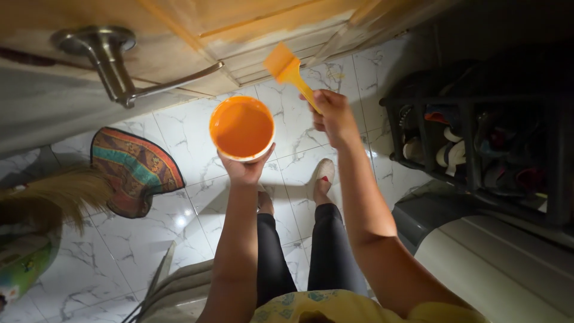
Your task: The person applies orange paint to a wooden door using a brush, dipping the brush into a container of orange paint and wiping it against the door's surface.
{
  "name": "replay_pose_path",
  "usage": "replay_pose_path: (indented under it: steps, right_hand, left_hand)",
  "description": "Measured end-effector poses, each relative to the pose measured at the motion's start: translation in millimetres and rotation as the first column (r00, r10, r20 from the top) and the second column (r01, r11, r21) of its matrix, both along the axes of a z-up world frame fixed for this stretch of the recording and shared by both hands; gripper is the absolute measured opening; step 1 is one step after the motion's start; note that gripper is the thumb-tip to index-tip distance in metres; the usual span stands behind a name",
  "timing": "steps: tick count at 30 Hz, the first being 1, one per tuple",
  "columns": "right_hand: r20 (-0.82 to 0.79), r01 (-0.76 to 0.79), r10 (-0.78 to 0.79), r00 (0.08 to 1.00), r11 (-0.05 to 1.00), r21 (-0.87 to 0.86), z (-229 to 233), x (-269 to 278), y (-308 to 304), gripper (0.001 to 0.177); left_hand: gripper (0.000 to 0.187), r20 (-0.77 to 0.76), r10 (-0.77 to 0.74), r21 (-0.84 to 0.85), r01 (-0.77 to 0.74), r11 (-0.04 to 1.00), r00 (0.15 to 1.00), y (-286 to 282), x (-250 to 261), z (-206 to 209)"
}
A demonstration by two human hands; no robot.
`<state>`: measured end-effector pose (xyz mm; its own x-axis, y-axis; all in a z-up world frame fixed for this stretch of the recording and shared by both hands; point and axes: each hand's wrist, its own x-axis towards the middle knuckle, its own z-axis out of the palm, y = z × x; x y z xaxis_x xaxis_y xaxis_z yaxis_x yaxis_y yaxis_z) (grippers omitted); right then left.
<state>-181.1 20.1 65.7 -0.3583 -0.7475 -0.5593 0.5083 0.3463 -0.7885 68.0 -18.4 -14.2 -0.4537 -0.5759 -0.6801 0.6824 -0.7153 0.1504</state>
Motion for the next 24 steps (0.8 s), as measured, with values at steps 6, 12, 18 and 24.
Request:
replay_pose_path:
  steps: [6,12,18,24]
  right_hand:
    - [-0.437,-0.192,0.136,0.889,0.977,-0.088,56,-4,20,0.017]
    - [-0.400,-0.345,0.244,0.884,0.917,-0.203,78,-6,31,0.015]
    - [-0.392,-0.337,0.213,0.895,0.899,-0.279,80,-3,41,0.023]
    - [-0.918,-0.656,0.230,0.323,0.753,-0.042,98,25,30,0.028]
  left_hand:
    - [0.080,-0.178,0.012,-0.129,-0.035,0.991,0.984,7,-27,6]
    - [0.080,-0.194,0.055,-0.058,-0.067,0.996,0.979,16,-39,-5]
    - [0.077,-0.151,0.103,-0.033,-0.110,0.993,0.983,22,-41,-6]
    - [0.077,-0.062,0.081,0.051,-0.078,0.996,0.995,23,-38,-12]
